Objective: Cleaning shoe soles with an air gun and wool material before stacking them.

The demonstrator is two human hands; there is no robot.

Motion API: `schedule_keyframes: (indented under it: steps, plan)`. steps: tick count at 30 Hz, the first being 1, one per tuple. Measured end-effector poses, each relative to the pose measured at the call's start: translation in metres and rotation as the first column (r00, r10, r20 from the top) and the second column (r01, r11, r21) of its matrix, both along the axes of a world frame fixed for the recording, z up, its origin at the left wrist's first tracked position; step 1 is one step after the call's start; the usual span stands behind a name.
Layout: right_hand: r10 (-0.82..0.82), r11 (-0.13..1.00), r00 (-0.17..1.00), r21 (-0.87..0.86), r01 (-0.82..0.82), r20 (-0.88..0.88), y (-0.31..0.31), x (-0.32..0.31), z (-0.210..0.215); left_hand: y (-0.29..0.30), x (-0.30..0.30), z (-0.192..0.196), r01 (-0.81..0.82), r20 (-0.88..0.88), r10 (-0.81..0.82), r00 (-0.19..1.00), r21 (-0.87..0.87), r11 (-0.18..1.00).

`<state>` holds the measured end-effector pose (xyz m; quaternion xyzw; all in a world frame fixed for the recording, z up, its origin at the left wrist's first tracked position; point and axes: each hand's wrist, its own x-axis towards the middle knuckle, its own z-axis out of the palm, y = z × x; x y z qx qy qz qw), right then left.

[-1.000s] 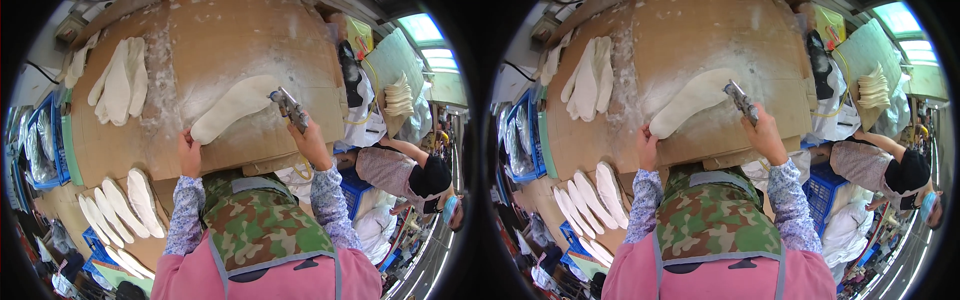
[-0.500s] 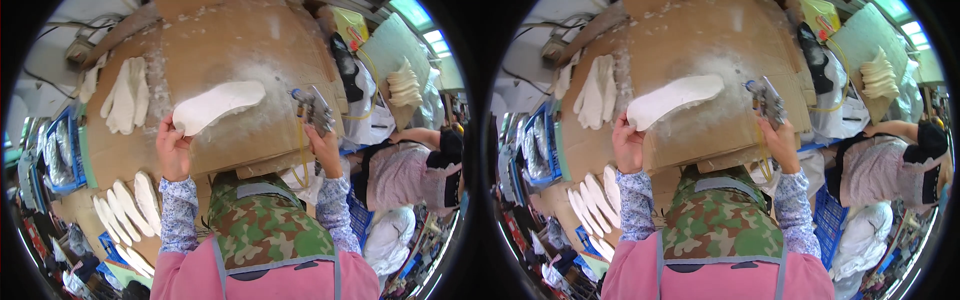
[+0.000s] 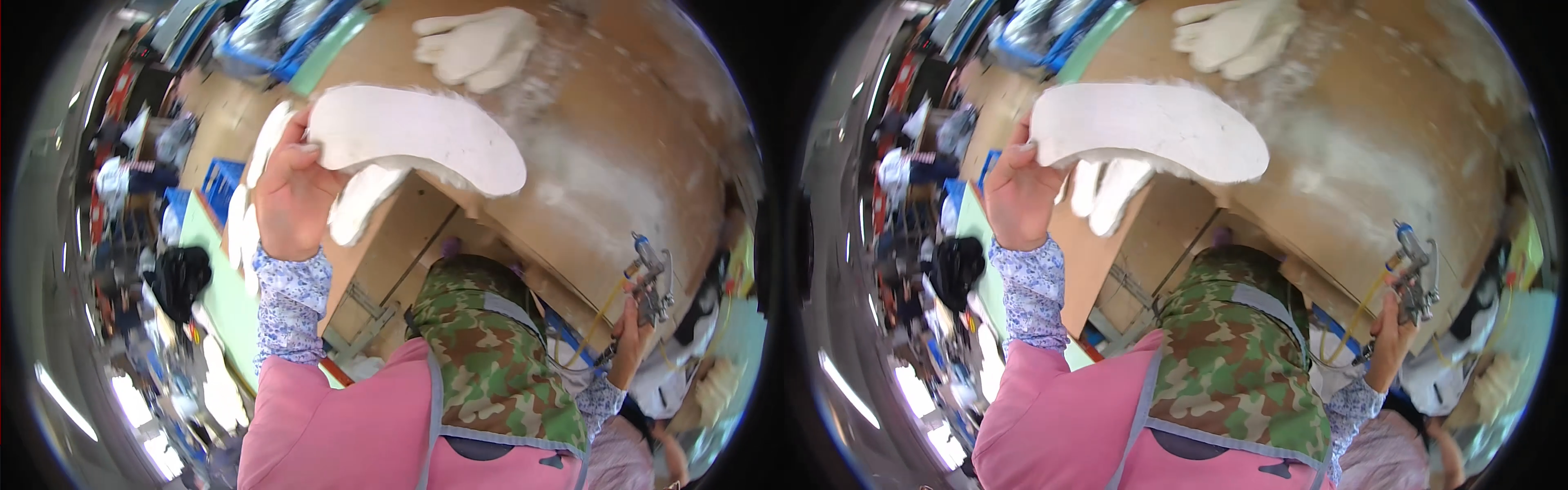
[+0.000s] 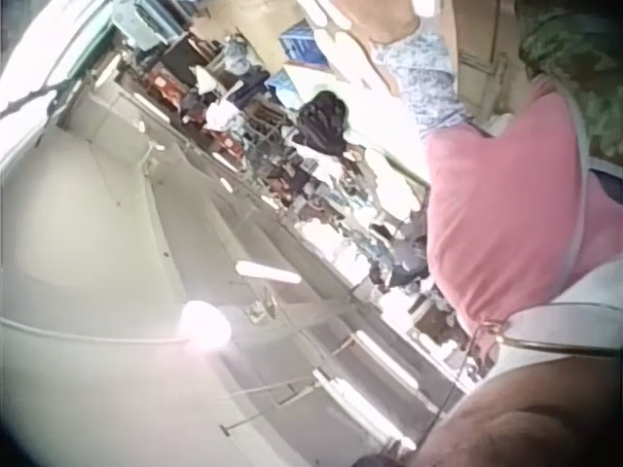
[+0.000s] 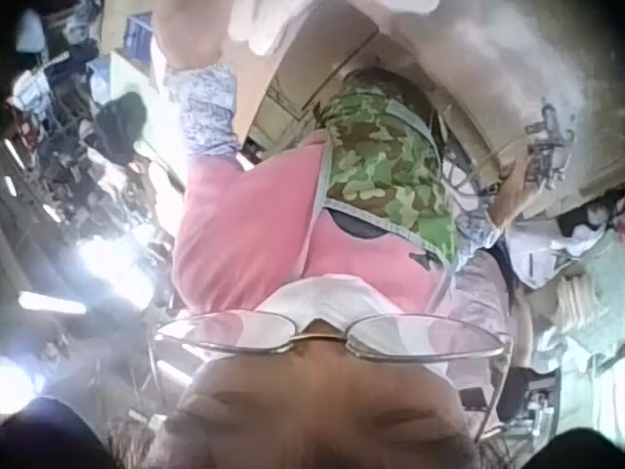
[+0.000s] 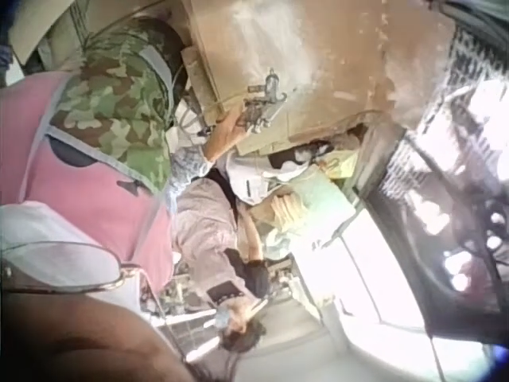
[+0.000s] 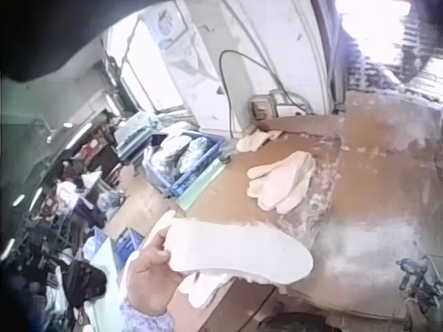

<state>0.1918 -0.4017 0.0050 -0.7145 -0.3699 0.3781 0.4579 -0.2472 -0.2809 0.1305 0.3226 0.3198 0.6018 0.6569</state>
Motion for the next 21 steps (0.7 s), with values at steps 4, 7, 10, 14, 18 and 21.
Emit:
schedule_keyframes:
  steps: [4, 7, 10, 14, 18, 21]
  plan:
    - [0.151, 0.987, 0.989, -0.057, -0.151, -0.005, 0.027, -0.042, -0.008, -0.069, -0.103, 0.0, -0.422, 0.0, 0.422, 0.906, 0.028, 0.906]
    - [0.211, 0.974, 0.976, -0.069, -0.214, -0.044, 0.042, -0.068, -0.009, -0.123, -0.161, -0.02, -0.647, -0.057, 0.65, 0.758, 0.059, 0.76]
    - [0.307, 0.947, 0.952, -0.096, -0.307, -0.015, 0.049, -0.084, 0.0, -0.199, -0.214, -0.062, -0.779, -0.028, 0.779, 0.627, 0.012, 0.627]
    - [0.42, 0.896, 0.907, -0.177, -0.407, 0.041, 0.055, -0.086, 0.006, -0.302, -0.233, -0.149, -0.892, -0.09, 0.902, 0.422, -0.219, 0.396]
    - [0.436, 0.895, 0.898, -0.131, -0.426, 0.054, 0.057, -0.104, 0.014, -0.361, -0.233, -0.221, -0.889, -0.22, 0.946, 0.237, -0.441, 0.12]
    - [0.456, 0.887, 0.887, -0.127, -0.445, 0.077, 0.059, -0.109, 0.016, -0.38, -0.229, -0.239, -0.879, -0.31, 0.931, 0.195, -0.477, 0.026]
